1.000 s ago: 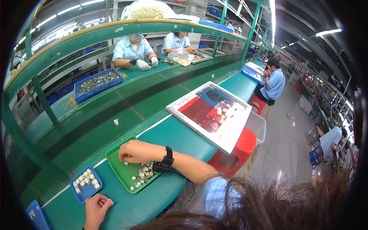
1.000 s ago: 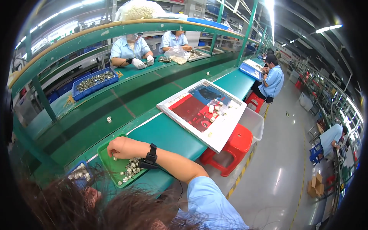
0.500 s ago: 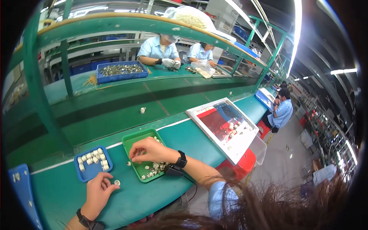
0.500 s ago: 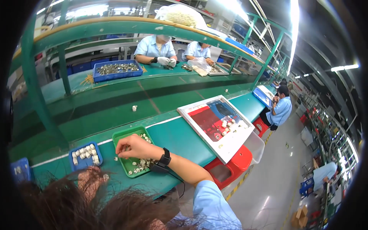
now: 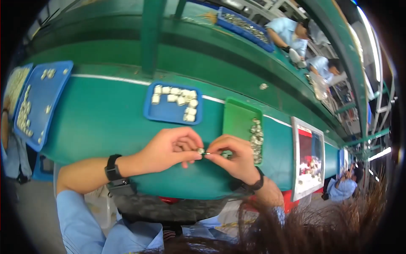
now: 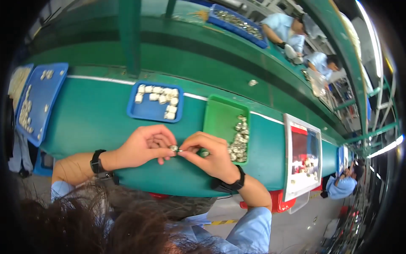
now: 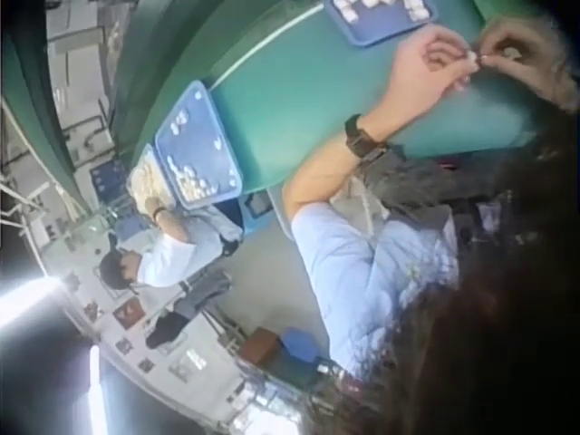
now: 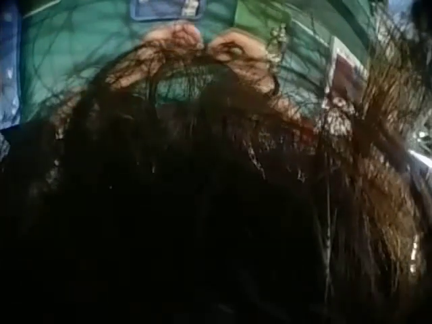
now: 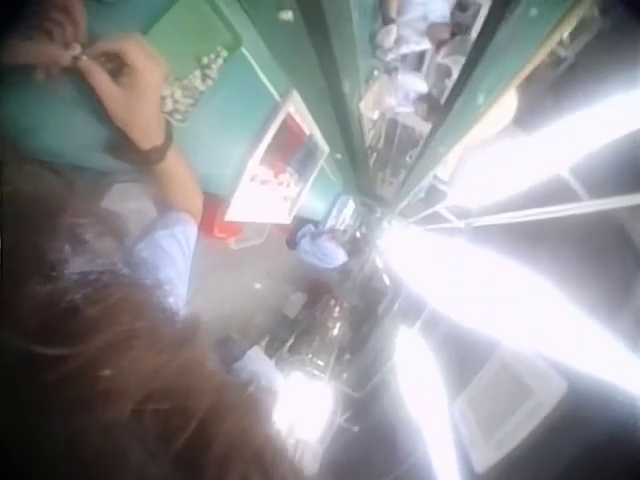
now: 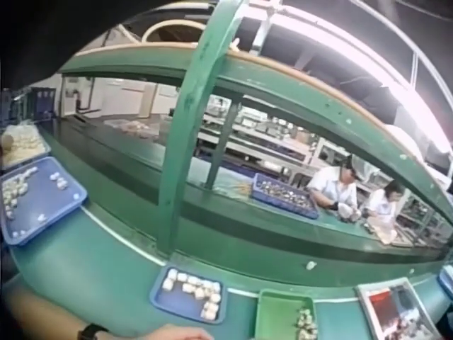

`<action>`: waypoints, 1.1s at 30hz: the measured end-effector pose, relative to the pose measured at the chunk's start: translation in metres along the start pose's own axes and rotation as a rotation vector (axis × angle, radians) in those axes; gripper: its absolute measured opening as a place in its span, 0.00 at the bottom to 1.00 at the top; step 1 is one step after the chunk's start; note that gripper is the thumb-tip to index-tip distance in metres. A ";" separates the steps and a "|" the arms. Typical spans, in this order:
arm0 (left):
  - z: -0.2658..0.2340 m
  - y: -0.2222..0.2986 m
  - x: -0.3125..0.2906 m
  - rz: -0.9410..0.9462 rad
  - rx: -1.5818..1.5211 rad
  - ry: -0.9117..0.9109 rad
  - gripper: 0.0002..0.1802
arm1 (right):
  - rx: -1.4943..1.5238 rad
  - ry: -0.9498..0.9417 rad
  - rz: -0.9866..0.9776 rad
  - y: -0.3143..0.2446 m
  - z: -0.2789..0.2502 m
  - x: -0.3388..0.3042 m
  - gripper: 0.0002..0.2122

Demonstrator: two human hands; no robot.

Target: The person picks up a white plastic housing and a metal component by hand, fits the metal component into the housing, and places the assembled unit into a blue tray, repeating the process for several units.

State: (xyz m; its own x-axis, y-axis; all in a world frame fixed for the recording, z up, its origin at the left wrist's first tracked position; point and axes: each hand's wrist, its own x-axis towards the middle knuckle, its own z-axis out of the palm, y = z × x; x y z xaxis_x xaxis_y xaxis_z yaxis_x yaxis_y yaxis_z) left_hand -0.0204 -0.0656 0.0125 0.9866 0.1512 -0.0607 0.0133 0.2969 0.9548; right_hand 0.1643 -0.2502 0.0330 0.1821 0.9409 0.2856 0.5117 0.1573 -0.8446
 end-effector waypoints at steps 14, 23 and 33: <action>-0.001 -0.002 -0.002 0.028 0.022 -0.011 0.14 | 0.291 -0.082 0.307 -0.010 0.000 0.002 0.12; 0.004 -0.004 0.001 0.176 0.321 0.017 0.14 | 0.447 -0.196 0.558 -0.008 -0.013 0.001 0.06; 0.000 -0.005 0.000 0.080 0.252 0.014 0.15 | 0.376 -0.192 0.474 -0.005 -0.014 0.001 0.05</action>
State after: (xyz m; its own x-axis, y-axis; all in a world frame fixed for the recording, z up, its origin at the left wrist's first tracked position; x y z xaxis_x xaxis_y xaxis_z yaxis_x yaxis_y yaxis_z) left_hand -0.0202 -0.0674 0.0076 0.9838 0.1784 0.0157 -0.0232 0.0397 0.9989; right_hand 0.1733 -0.2541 0.0441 0.1450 0.9657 -0.2154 0.0757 -0.2279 -0.9707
